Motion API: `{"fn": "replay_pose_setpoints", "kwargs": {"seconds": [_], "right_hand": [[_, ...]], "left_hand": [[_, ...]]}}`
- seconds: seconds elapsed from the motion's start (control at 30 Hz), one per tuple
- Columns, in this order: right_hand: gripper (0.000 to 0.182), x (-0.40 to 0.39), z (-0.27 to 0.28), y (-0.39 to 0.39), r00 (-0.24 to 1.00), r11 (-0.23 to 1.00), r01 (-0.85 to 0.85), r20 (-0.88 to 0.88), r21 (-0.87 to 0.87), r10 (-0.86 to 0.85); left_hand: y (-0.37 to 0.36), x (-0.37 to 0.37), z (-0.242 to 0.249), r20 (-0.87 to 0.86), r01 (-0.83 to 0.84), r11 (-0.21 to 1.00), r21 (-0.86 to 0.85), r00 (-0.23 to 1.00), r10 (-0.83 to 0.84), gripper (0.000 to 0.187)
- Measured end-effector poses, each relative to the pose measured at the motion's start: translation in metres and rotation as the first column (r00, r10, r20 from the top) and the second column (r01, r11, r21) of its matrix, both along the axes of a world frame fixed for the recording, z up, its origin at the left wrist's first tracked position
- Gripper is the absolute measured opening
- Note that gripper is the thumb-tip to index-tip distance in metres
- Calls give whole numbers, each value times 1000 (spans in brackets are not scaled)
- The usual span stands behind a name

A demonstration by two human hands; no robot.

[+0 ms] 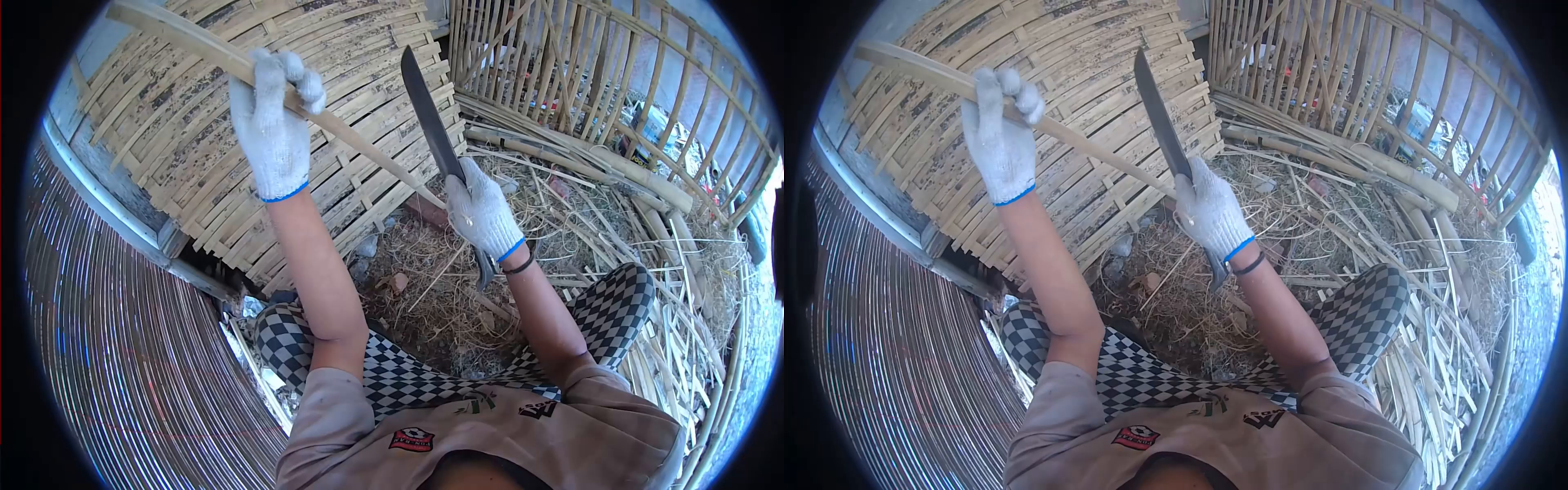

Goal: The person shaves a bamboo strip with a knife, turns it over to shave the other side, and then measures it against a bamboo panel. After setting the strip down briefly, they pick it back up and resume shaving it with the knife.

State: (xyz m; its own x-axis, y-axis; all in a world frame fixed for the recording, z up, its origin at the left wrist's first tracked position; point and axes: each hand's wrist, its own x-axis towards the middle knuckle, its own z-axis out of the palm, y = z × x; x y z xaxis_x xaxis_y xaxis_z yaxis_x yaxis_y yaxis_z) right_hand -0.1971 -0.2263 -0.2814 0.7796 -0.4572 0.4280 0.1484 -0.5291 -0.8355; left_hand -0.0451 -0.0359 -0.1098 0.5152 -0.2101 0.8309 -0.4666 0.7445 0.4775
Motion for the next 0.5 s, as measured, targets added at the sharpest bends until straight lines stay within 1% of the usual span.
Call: {"fn": "replay_pose_setpoints", "kwargs": {"seconds": [0.07,0.1,0.17,0.2,0.23,0.27,0.3,0.37,0.47,0.5], "right_hand": [[26,-24,36,22,1000,1000,-5,0,-8,5],[25,-33,48,32,1000,1000,-7,-2,-7,7],[23,-37,51,41,1000,998,-7,13,-59,7],[23,-40,54,45,1000,996,-14,18,-84,15],[22,-44,59,51,999,994,-22,22,-106,24],[21,-48,67,58,999,994,-25,35,-106,29],[20,-51,74,64,999,994,-32,27,-102,35],[20,-55,83,72,999,994,-51,10,-96,52],[21,-50,78,79,1000,975,-18,16,-222,22],[21,-50,75,81,999,974,-20,22,-226,26]], "left_hand": [[-5,-4,0,31,-6,1000,-5,1000,6,16],[-7,-8,-1,38,-36,999,-12,999,36,16],[-10,-17,-1,53,-99,995,-24,994,100,16],[-9,-17,0,126,-265,964,5,957,263,16],[-5,-16,1,201,-427,904,23,888,414,17],[-2,-16,2,278,-577,816,29,789,548,18],[3,-17,3,334,-676,737,19,699,633,20],[12,-22,7,438,-839,543,-27,478,761,26],[7,-22,3,334,-666,743,-63,688,644,36],[6,-24,1,321,-634,772,-42,724,611,38]]}}
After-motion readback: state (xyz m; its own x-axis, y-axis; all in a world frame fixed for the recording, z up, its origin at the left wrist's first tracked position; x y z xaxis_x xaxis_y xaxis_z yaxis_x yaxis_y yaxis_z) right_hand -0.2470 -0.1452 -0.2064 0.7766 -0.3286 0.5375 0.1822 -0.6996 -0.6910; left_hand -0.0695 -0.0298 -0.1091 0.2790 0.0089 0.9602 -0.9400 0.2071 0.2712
